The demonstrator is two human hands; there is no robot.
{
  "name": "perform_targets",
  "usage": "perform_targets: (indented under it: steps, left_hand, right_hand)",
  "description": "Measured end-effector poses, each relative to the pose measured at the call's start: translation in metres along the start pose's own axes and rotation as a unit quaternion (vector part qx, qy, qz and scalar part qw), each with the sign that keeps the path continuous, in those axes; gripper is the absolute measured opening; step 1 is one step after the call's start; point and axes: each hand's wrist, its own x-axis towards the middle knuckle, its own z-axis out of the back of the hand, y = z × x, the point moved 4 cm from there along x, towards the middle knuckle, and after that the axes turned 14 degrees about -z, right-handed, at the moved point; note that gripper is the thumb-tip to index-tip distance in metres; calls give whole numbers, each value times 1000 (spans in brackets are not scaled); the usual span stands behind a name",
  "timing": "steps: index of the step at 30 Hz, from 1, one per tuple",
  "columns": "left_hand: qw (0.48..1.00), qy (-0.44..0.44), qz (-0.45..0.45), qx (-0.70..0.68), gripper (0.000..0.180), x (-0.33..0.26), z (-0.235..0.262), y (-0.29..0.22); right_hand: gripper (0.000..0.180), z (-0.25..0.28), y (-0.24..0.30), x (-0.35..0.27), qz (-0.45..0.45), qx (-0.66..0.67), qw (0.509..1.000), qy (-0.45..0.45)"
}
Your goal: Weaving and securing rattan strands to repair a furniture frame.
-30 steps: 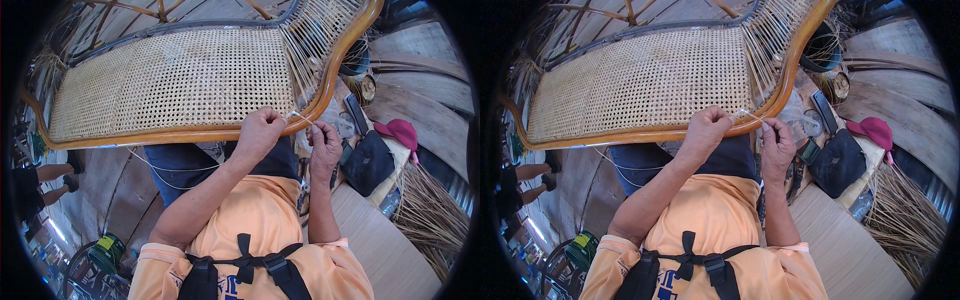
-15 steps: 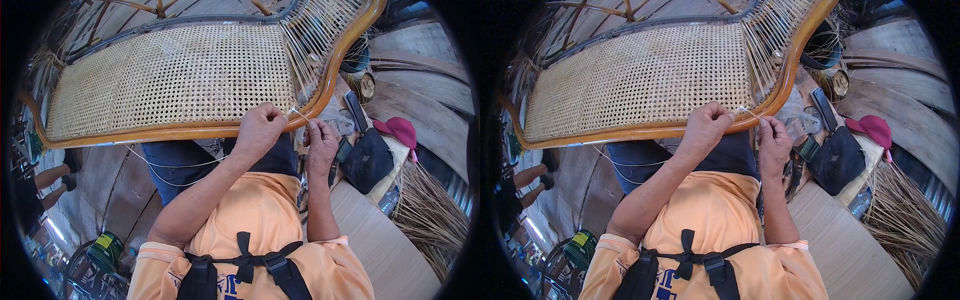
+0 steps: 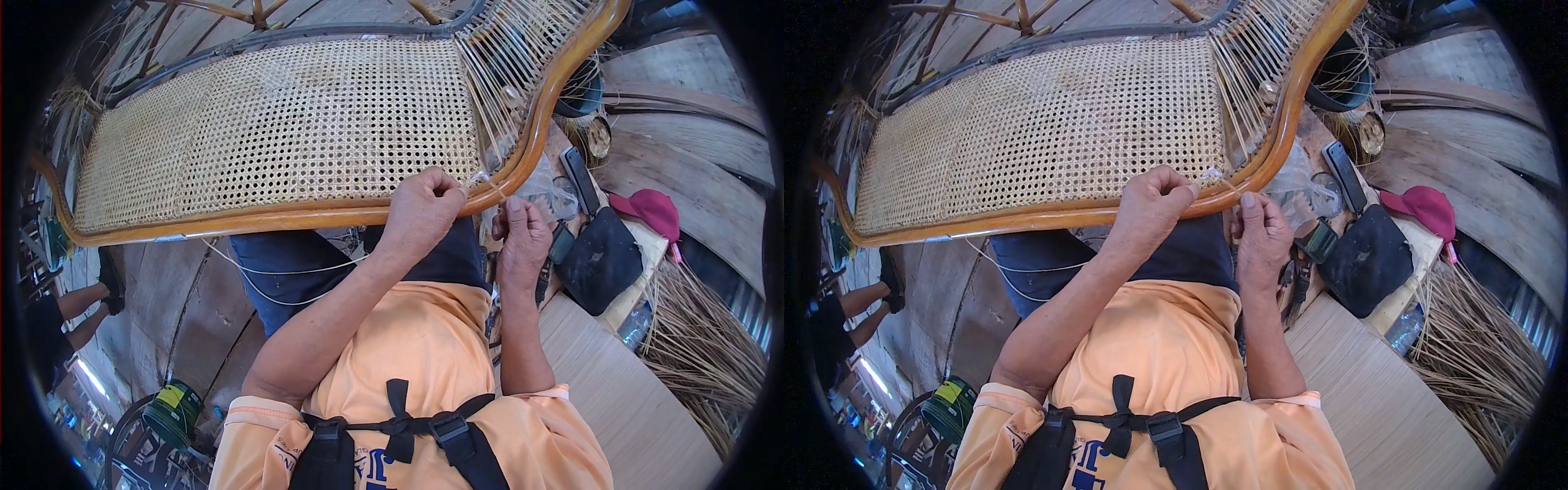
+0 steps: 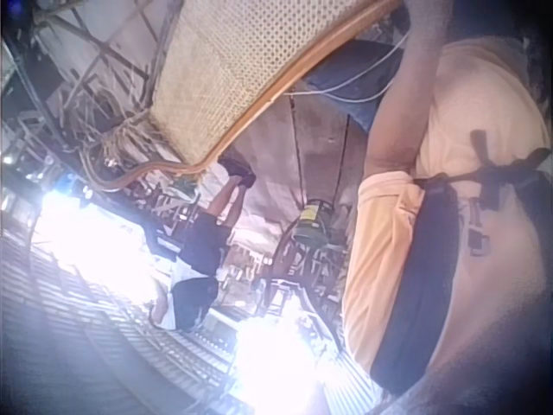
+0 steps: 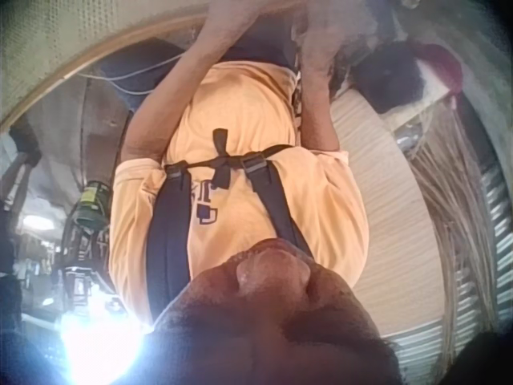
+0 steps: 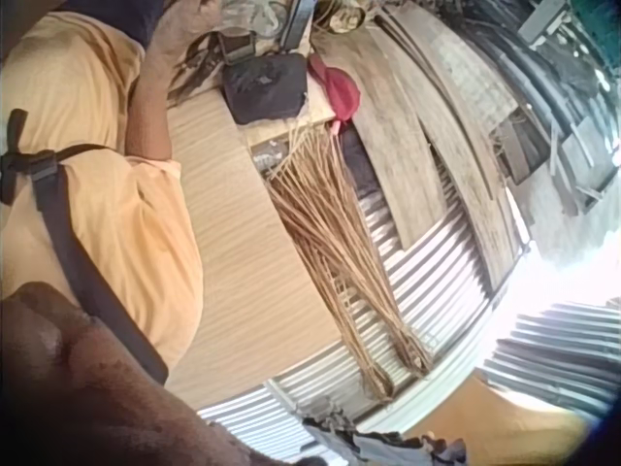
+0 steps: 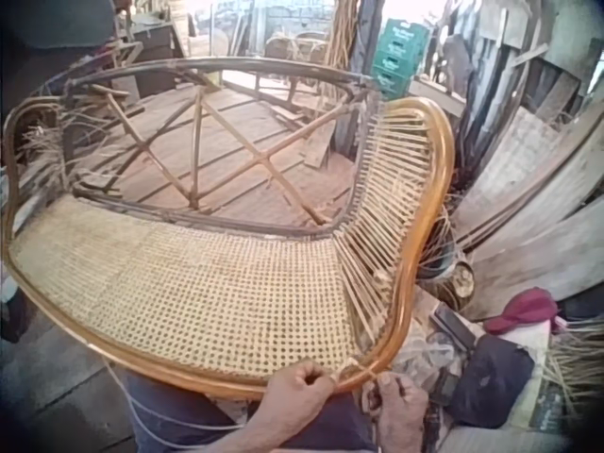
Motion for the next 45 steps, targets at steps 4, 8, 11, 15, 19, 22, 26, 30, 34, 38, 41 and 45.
perform_targets:
  steps: [4, 8, 11, 15, 19, 22, 26, 30, 34, 38, 41, 45]
  left_hand:
    - [998, 6, 34, -43, 14, 0, -3, 2]
    - [996, 3, 56, -69, 12, 0, -1, 9]
    - [991, 9, 97, -96, 11, -1, -3, 10]
    - [983, 13, 121, -141, 11, -2, -3, 5]
    - [979, 13, 129, -158, 12, -4, -3, 5]
    - [978, 23, 136, -159, 12, -4, -5, 6]
    - [983, 47, 128, -123, 14, -3, -2, 3]
    - [947, 99, -187, 241, 13, 20, 8, -23]
    - [766, 199, -349, 503, 7, 61, -16, -39]
    - [716, 178, -423, 525, 7, 99, -24, -66]
    - [730, 124, -405, 537, 10, 130, 3, -104]
    - [701, 61, -418, 575, 15, 167, 79, -157]
  right_hand:
    - [19, 0, -12, -5, -17, -38, 998, 37]
    - [21, 3, -13, -7, -11, -20, 1000, 17]
    - [22, 0, -7, -6, 1, -35, 999, 16]
    - [19, 6, -9, -3, 14, -60, 998, 21]
    - [17, 10, -8, 2, 36, -22, 999, 2]
    - [13, 5, -8, 1, 59, -50, 997, -1]
    - [13, 14, -16, 2, 27, -47, 999, -6]
    - [14, 47, -10, 16, 49, -28, 996, -70]
    - [15, 79, -1, 27, 44, 28, 992, -111]
    - [14, 103, 10, 36, 51, 55, 986, -149]
    - [15, 129, 18, 73, 75, -35, 970, -227]
    - [19, 132, 39, 154, 127, -121, 965, -196]
